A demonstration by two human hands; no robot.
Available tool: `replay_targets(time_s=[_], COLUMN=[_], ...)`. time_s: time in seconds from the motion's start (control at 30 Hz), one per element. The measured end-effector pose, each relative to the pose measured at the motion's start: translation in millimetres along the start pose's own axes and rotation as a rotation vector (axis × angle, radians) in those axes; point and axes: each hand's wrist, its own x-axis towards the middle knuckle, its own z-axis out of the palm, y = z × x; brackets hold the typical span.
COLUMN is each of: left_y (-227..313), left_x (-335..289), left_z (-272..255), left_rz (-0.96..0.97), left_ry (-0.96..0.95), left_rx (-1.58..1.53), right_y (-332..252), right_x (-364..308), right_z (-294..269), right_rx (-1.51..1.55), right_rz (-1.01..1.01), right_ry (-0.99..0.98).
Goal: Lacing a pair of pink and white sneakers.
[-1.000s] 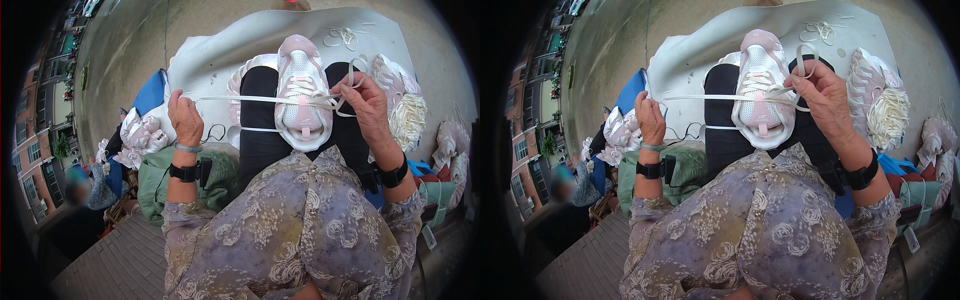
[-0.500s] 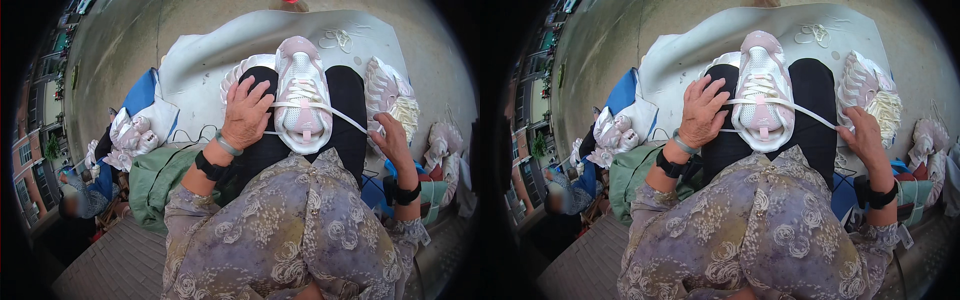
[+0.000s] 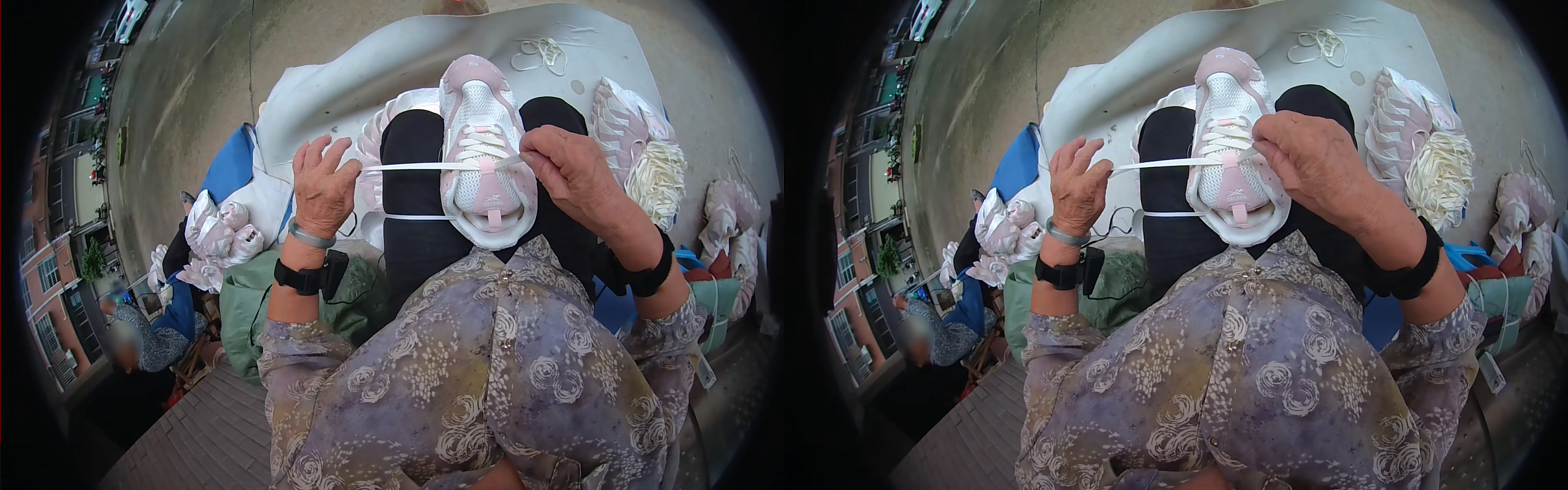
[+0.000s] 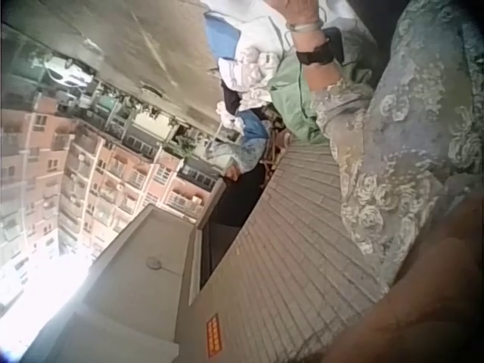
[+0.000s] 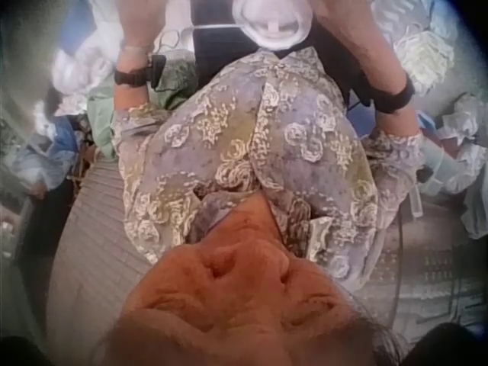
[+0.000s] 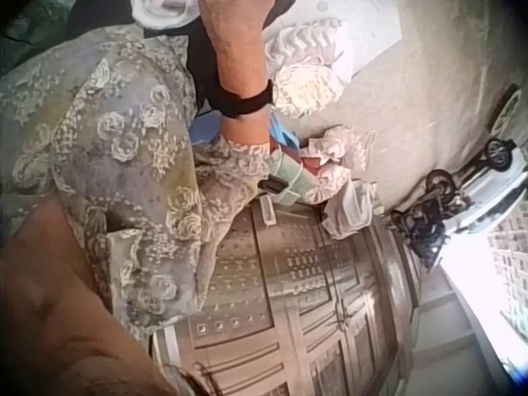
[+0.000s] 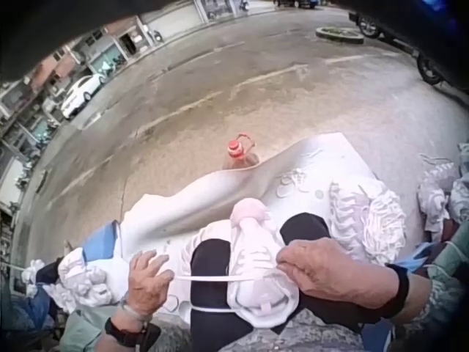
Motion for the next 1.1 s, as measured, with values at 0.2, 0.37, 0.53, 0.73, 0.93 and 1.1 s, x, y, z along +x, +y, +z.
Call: replay_targets(time_s=[0.2, 0.37, 0.53, 0.73, 0.93, 1.1], left_y=[2, 5, 3, -45, -117, -140], left_x=[-18, -30, -52, -102, -157, -144], left_z=[5, 7, 11, 15, 3, -15], left_rz=[-0.034, -0.062, -0.108, -0.296, -0.633, -0.839], left_ry=[-0.034, -0.003, -0.040, 0.031, 0.151, 0.240], left_rx=[-0.118, -0.159, -0.139, -0.113, -0.098, -0.302], right_y=[10, 31, 40, 77, 160, 194], right_x=[-7, -35, -50, -93, -175, -191], right_z=[-14, -7, -2, -40, -146, -212], right_rx=[-0.047, 0.331, 0.064, -0.437, -0.693, -0.972], right_rz=[0.143, 0.575, 0.350, -0.124, 0.022, -0.021], right_ry=[-0.042, -0.143, -0.134, 0.022, 0.207, 0.321])
